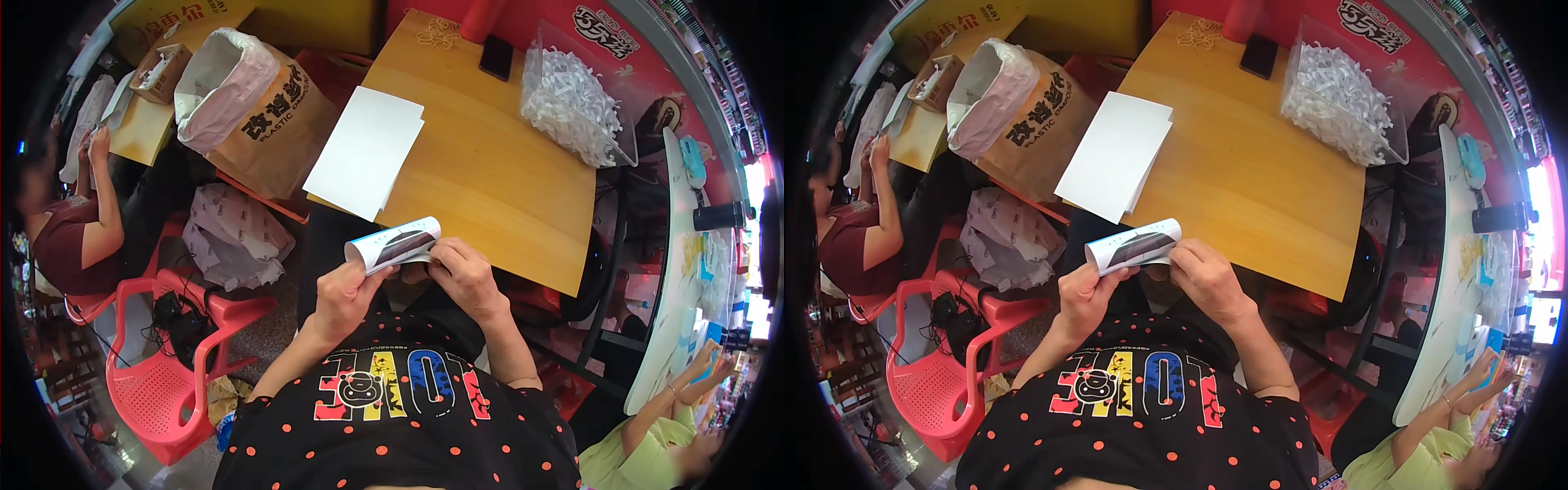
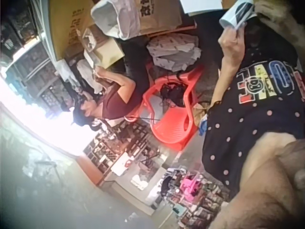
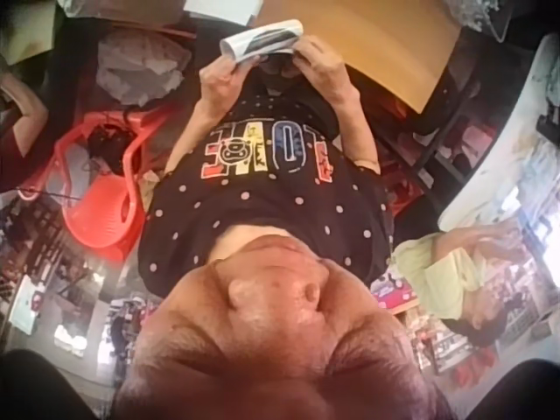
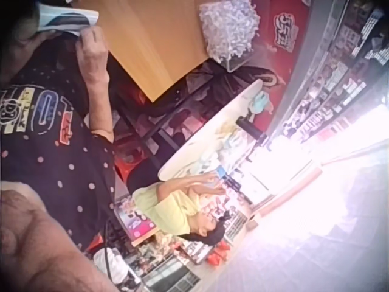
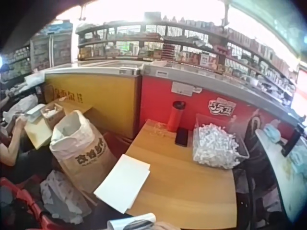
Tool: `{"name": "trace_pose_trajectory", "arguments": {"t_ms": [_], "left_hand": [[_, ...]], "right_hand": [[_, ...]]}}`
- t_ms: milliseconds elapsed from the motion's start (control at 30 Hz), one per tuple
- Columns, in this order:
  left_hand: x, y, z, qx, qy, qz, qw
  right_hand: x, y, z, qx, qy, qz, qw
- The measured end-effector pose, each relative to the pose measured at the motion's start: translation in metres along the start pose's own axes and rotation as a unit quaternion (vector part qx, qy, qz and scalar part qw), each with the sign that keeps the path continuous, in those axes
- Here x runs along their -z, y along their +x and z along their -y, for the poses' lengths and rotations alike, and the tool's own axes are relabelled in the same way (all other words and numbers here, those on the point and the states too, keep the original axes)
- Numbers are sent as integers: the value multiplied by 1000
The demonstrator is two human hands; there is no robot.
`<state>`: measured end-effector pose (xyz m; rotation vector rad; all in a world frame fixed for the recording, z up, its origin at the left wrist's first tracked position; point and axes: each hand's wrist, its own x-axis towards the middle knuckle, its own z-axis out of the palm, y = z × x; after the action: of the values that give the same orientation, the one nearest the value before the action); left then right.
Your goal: Folding a piece of paper into a small rectangular product insert.
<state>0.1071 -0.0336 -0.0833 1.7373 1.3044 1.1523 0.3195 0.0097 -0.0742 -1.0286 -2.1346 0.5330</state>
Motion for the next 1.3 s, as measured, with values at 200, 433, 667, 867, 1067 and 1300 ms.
{"name": "trace_pose_trajectory", "arguments": {"t_ms": [200, 433, 667, 867, 1067, 1300], "left_hand": [[-14, 1, -3, -18, -9, -47, 999], [-15, 15, -12, -92, 66, -81, 990], [-12, 11, -16, -96, 101, -28, 990], [-13, 11, -17, -148, 132, -45, 979], [-7, 14, -19, -190, 140, -64, 970], [-3, 16, -15, -233, 153, -39, 960]], "right_hand": [[4, -4, 1, -10, -25, -10, 1000], [5, -3, -4, 15, -37, -68, 997], [5, -8, -4, -15, 5, -103, 995], [0, -12, -9, -26, 9, -113, 993], [24, -8, 0, -253, 349, -73, 899], [40, -5, -14, -296, 262, 21, 918]]}}
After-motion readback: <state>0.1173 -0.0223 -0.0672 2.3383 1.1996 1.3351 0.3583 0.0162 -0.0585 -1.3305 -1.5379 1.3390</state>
